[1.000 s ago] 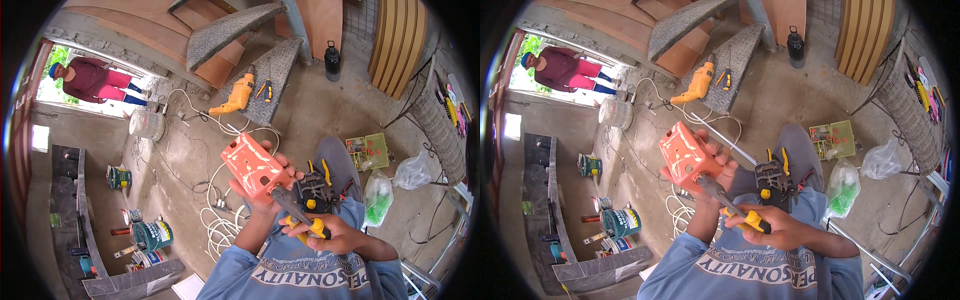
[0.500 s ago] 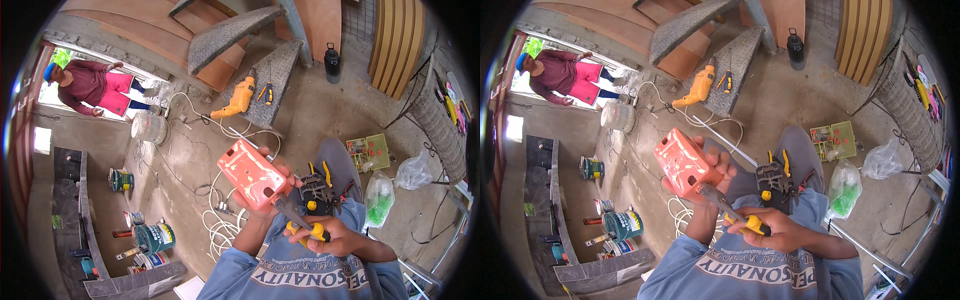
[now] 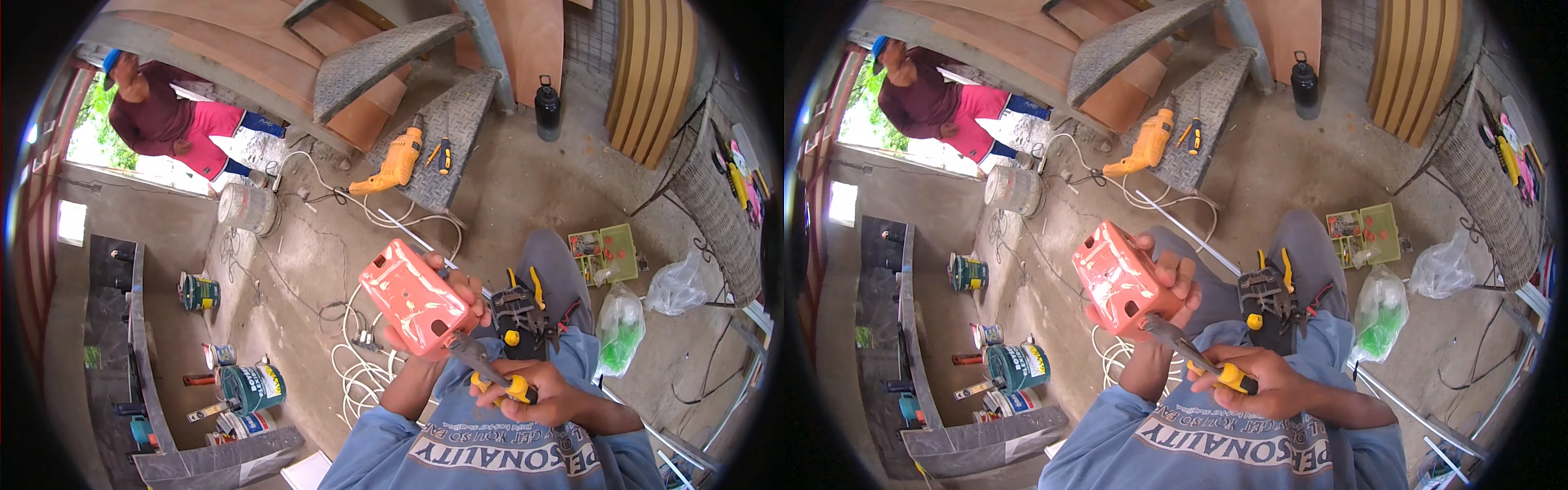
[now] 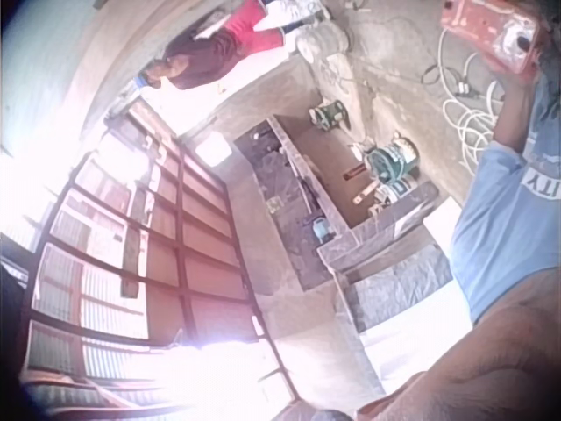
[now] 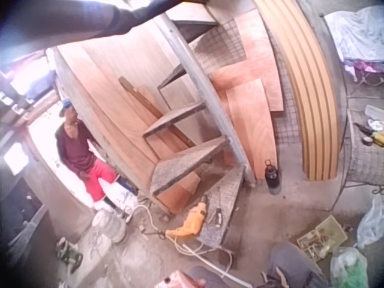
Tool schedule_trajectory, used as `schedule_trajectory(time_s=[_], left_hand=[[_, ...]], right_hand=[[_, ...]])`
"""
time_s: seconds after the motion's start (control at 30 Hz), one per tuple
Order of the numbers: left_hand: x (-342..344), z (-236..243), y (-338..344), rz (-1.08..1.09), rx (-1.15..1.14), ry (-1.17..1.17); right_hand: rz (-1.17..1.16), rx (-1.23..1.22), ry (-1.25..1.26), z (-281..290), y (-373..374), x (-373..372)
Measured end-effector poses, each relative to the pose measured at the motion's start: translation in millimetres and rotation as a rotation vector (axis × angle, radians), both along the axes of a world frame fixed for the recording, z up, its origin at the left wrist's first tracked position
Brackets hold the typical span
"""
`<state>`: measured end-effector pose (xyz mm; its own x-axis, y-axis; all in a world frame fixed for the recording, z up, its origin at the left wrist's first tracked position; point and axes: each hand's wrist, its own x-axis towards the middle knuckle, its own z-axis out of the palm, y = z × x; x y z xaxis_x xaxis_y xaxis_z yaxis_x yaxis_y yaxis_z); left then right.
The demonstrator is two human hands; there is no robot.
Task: The person trims the holes of an electrical box using pliers while holding and turning the box by hand.
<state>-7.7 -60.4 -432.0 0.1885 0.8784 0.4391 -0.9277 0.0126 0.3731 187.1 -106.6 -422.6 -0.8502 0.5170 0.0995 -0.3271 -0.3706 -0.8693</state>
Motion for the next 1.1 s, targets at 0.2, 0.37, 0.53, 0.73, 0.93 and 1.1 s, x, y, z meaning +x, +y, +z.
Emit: schedule_trajectory(time_s=[0.2, 0.37, 0.53, 0.73, 0.93, 1.1], left_hand=[[1, -1, -2, 0.038, 0.001, 0.02], [0, -4, -8, 0.12, 0.047, 0.102], [-1, -3, -9, 0.1, 0.013, 0.075], [0, -2, -13, 0.121, 0.024, 0.062], [4, -17, -16, 0.094, 0.008, 0.065], [3, -17, -18, 0.05, -0.057, 0.031]], right_hand=[[-0.076, 0.045, -0.016, -7, -5, -5], [-0.001, 0.042, -0.09, -9, -3, -4], [-0.045, 0.143, -0.011, -13, -5, -6], [-0.029, -0.195, -0.021, -17, -15, -2], [0.111, -0.139, -0.128, -16, -11, 0], [0.125, -0.038, -0.123, -27, -8, -3]])
